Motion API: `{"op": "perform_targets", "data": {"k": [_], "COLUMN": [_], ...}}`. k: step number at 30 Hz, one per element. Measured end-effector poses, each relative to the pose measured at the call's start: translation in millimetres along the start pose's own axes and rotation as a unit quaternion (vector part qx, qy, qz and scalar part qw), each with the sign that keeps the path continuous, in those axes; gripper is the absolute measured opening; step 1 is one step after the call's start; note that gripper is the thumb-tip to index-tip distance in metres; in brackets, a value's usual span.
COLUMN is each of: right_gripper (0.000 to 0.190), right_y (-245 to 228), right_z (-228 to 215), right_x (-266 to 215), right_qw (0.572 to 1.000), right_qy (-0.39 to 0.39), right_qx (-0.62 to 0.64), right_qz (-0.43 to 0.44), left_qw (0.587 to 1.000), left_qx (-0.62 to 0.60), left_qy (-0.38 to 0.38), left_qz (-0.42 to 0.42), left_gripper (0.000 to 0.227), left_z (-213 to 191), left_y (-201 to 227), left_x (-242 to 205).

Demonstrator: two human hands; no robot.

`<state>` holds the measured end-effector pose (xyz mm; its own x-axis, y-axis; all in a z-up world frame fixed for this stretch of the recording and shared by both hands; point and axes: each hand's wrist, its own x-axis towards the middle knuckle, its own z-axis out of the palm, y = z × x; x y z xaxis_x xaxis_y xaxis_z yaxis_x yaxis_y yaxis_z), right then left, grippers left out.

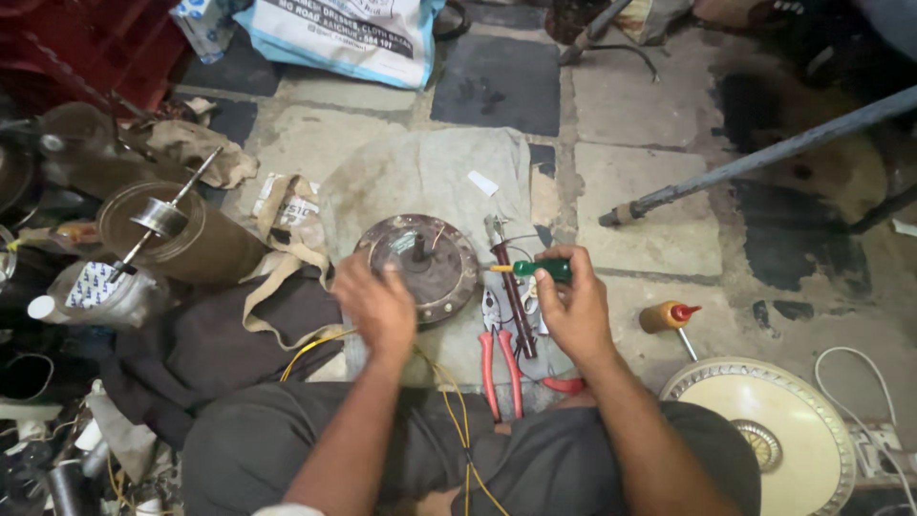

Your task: The person sits on the floor and uses pliers and a screwdriver to manipulate wires and components on a circular metal device. They also use a hammer to tap a central part of the device.

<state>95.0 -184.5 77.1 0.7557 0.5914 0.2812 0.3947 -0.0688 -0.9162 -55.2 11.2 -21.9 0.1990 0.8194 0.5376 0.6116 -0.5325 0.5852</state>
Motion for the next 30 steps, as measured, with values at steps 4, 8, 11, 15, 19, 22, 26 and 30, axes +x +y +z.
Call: {"op": "perform_targets", "data": {"k": [4, 8, 11, 15, 19, 22, 26, 30], "right_gripper": [0.024, 0.025, 0.025, 0.025, 0.021, 0.021, 0.020, 0.020], "right_y": [-12.2, -13.7, -8.8, -5.5, -9.6, -15.3, -21.3, -27.7], "right_z": [6.9, 9.3, 12.5, 14.3, 18.7, 20.8, 23.1, 25.2], "right_x": [-0.1, -1.9, 0.6, 2.9, 6.0, 7.5, 11.3, 22.6], "right_qw": [0.997, 0.996, 0.995, 0.996, 0.992, 0.990, 0.986, 0.980], "right_qy": [0.010, 0.001, -0.004, -0.018, -0.027, -0.018, -0.014, -0.041], "right_qx": [-0.074, -0.080, -0.071, -0.077, -0.101, -0.103, -0.141, -0.193], "right_qz": [0.001, -0.046, -0.068, -0.035, -0.076, -0.100, -0.083, 0.019], "left_qw": [0.928, 0.926, 0.918, 0.915, 0.919, 0.922, 0.921, 0.922], "left_qx": [-0.105, -0.111, -0.124, -0.110, -0.093, -0.070, -0.049, -0.051], "left_qy": [-0.301, -0.251, -0.291, -0.336, -0.339, -0.326, -0.329, -0.337], "left_qz": [0.190, 0.258, 0.239, 0.194, 0.176, 0.194, 0.202, 0.185], "left_gripper": [0.040, 0.039, 0.026, 0.019, 0.014, 0.017, 0.017, 0.015], "left_z": [-16.4, 7.8, 24.3, 31.5, 34.2, 34.1, 33.8, 32.2], "left_y": [39.2, 44.3, 42.6, 41.0, 42.0, 44.9, 47.2, 49.1], "left_x": [0.3, 12.4, 16.1, 15.5, 17.9, 19.1, 18.7, 17.4]}}
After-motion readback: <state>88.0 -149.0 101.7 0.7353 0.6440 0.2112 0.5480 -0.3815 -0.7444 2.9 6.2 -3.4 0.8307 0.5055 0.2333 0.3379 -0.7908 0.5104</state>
